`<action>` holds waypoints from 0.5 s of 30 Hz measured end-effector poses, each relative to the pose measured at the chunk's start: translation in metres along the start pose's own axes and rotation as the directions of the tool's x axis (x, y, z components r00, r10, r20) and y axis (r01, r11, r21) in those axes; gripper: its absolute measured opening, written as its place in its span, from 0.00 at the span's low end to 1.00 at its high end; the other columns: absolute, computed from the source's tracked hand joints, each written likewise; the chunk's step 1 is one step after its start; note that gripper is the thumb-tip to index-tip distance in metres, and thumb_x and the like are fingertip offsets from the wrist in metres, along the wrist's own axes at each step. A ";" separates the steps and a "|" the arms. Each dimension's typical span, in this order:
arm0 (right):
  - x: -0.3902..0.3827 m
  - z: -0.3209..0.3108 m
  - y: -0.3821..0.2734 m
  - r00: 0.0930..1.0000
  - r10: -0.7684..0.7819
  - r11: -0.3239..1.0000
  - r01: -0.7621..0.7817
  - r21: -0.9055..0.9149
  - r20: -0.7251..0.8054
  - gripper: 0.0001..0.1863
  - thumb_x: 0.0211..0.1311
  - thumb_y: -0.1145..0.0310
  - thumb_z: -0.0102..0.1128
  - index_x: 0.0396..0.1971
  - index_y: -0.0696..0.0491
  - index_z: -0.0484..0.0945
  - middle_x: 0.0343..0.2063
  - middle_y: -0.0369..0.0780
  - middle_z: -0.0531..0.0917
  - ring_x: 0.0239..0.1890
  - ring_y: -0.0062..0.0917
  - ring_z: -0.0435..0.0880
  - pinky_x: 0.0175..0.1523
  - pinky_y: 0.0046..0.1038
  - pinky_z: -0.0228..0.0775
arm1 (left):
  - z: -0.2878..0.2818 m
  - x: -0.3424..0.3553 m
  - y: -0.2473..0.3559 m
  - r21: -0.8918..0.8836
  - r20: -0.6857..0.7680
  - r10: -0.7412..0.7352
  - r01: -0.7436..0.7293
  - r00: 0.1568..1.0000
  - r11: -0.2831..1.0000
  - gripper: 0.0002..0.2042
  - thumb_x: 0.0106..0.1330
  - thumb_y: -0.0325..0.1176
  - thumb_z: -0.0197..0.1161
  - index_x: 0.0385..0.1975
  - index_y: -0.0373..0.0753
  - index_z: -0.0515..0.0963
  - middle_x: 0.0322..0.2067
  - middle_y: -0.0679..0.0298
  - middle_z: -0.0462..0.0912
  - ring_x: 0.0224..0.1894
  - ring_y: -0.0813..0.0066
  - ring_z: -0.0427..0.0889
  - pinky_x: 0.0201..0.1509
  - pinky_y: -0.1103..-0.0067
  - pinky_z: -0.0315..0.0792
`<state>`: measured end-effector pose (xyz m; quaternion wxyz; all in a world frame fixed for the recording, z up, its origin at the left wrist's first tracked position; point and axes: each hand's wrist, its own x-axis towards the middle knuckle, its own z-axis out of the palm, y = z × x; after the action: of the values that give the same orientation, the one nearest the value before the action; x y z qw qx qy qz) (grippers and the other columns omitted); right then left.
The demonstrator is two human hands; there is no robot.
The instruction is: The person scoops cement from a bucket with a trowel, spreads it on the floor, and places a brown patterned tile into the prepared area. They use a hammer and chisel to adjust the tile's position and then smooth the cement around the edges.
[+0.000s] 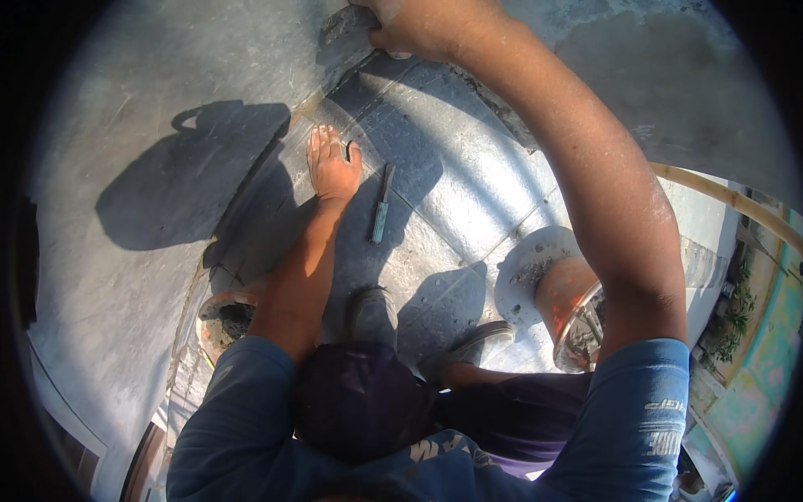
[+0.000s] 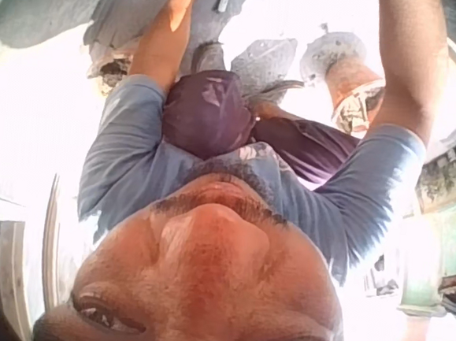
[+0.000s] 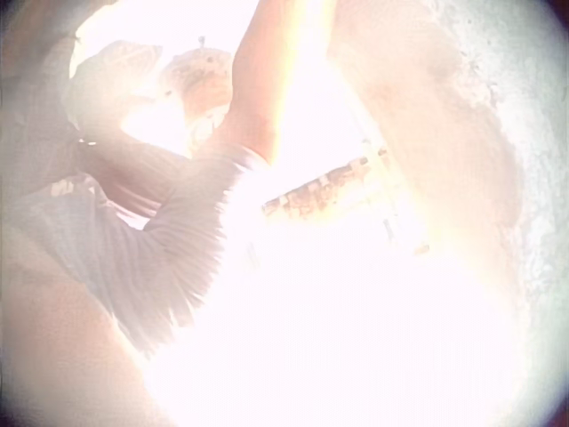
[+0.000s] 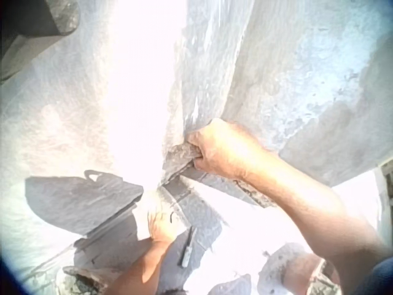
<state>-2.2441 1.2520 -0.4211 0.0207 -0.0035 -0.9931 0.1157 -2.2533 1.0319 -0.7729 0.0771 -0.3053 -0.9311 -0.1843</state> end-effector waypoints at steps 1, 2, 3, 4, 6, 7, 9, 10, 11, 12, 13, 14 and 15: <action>-0.001 -0.006 -0.002 0.999 0.012 0.998 -0.009 -0.065 0.037 0.13 0.52 0.63 0.68 0.34 0.56 0.82 0.29 0.53 0.85 0.36 0.46 0.86 0.42 0.44 0.79 | 0.000 0.003 -0.002 -0.003 -0.015 0.006 -0.006 1.000 1.000 0.31 0.71 0.47 0.51 0.63 0.25 0.70 0.66 0.44 0.70 0.74 0.52 0.60 0.78 0.62 0.48; -0.001 -0.011 -0.009 0.996 0.028 0.993 -0.017 -0.119 0.086 0.13 0.52 0.62 0.67 0.33 0.56 0.82 0.28 0.52 0.84 0.35 0.47 0.86 0.41 0.44 0.79 | -0.001 -0.002 -0.002 -0.004 -0.014 0.006 -0.006 1.000 1.000 0.31 0.71 0.47 0.51 0.63 0.25 0.70 0.66 0.44 0.70 0.74 0.52 0.60 0.78 0.62 0.48; -0.002 -0.012 -0.012 0.990 0.045 0.985 -0.022 -0.173 0.134 0.13 0.53 0.61 0.67 0.33 0.55 0.82 0.27 0.52 0.84 0.34 0.47 0.86 0.41 0.45 0.79 | -0.002 -0.006 -0.003 -0.005 -0.013 0.005 -0.005 1.000 1.000 0.31 0.71 0.47 0.51 0.63 0.25 0.70 0.66 0.44 0.70 0.74 0.52 0.60 0.78 0.62 0.48; -0.002 -0.004 -0.010 0.993 0.027 0.988 -0.009 -0.155 0.115 0.13 0.53 0.60 0.67 0.32 0.55 0.82 0.26 0.52 0.84 0.33 0.48 0.86 0.40 0.45 0.79 | 0.000 -0.007 -0.003 -0.006 -0.006 0.001 -0.001 1.000 1.000 0.31 0.71 0.47 0.51 0.63 0.25 0.70 0.66 0.44 0.70 0.74 0.52 0.60 0.78 0.62 0.48; -0.002 0.007 -0.003 0.998 0.006 0.991 0.003 -0.135 0.064 0.14 0.53 0.58 0.66 0.30 0.54 0.81 0.24 0.51 0.84 0.31 0.48 0.86 0.39 0.45 0.79 | -0.001 0.007 0.004 -0.020 -0.004 0.009 -0.009 1.000 1.000 0.31 0.71 0.47 0.51 0.63 0.25 0.71 0.66 0.44 0.70 0.74 0.52 0.60 0.78 0.62 0.48; -0.004 0.014 -0.002 0.998 -0.004 0.991 0.012 -0.130 0.062 0.14 0.53 0.58 0.67 0.30 0.54 0.81 0.23 0.51 0.84 0.31 0.48 0.86 0.39 0.45 0.79 | -0.001 0.003 0.004 -0.019 0.001 0.011 -0.011 1.000 1.000 0.31 0.70 0.47 0.52 0.63 0.25 0.71 0.65 0.44 0.71 0.74 0.52 0.60 0.78 0.62 0.48; 0.000 0.018 -0.005 0.998 -0.042 0.990 0.047 -0.130 0.043 0.14 0.52 0.58 0.67 0.29 0.54 0.81 0.22 0.51 0.83 0.30 0.49 0.85 0.38 0.45 0.79 | 0.000 -0.002 0.000 -0.010 -0.012 0.011 -0.011 1.000 1.000 0.30 0.70 0.47 0.52 0.63 0.25 0.71 0.65 0.44 0.71 0.74 0.52 0.60 0.78 0.62 0.48; 0.003 0.011 -0.004 0.995 -0.038 0.986 0.053 -0.158 0.094 0.14 0.52 0.58 0.68 0.29 0.54 0.81 0.23 0.51 0.83 0.30 0.48 0.86 0.37 0.45 0.78 | 0.002 0.001 -0.002 -0.002 -0.021 0.008 -0.008 1.000 1.000 0.30 0.70 0.47 0.52 0.63 0.26 0.71 0.65 0.45 0.71 0.74 0.53 0.60 0.78 0.62 0.48; 0.006 0.003 -0.009 0.997 -0.045 0.983 0.056 -0.174 0.067 0.14 0.52 0.58 0.68 0.29 0.54 0.81 0.23 0.51 0.83 0.30 0.48 0.86 0.37 0.45 0.78 | 0.001 0.004 -0.007 0.003 -0.031 0.005 -0.005 1.000 1.000 0.30 0.70 0.47 0.52 0.63 0.26 0.71 0.65 0.45 0.71 0.74 0.53 0.60 0.78 0.62 0.48; 0.000 -0.006 -0.014 0.998 -0.044 0.981 0.054 -0.187 0.055 0.14 0.52 0.58 0.68 0.29 0.54 0.81 0.23 0.51 0.83 0.30 0.47 0.86 0.37 0.45 0.78 | 0.000 0.002 -0.006 -0.001 -0.025 0.001 -0.001 1.000 1.000 0.30 0.70 0.47 0.52 0.63 0.26 0.71 0.65 0.45 0.71 0.74 0.54 0.60 0.78 0.62 0.48; -0.004 -0.009 -0.015 0.998 -0.043 0.979 0.051 -0.200 0.042 0.15 0.52 0.58 0.68 0.29 0.54 0.81 0.23 0.50 0.83 0.30 0.47 0.86 0.37 0.45 0.78 | -0.002 0.000 -0.006 -0.003 -0.020 -0.004 0.004 1.000 1.000 0.30 0.70 0.47 0.52 0.63 0.26 0.71 0.65 0.45 0.71 0.74 0.54 0.60 0.78 0.62 0.48; -0.008 -0.004 -0.004 0.999 -0.014 0.981 0.021 -0.194 0.040 0.14 0.52 0.60 0.69 0.31 0.55 0.81 0.24 0.51 0.84 0.31 0.47 0.86 0.37 0.45 0.78 | -0.004 0.003 0.004 -0.018 -0.023 0.017 -0.017 1.000 1.000 0.30 0.69 0.45 0.56 0.62 0.26 0.72 0.64 0.43 0.72 0.72 0.51 0.62 0.78 0.62 0.49; -0.005 0.002 0.006 0.999 0.005 0.990 0.000 -0.138 0.034 0.13 0.51 0.61 0.69 0.31 0.55 0.81 0.24 0.51 0.84 0.31 0.48 0.86 0.37 0.44 0.78 | -0.002 0.002 0.004 -0.017 -0.026 0.020 -0.020 0.999 1.000 0.30 0.69 0.45 0.56 0.62 0.26 0.72 0.64 0.43 0.72 0.72 0.51 0.62 0.78 0.62 0.50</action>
<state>-2.2396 1.2570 -0.4243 0.0033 -0.0040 -0.9989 0.0470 -2.2525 1.0354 -0.7694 0.0884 -0.3128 -0.9252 -0.1957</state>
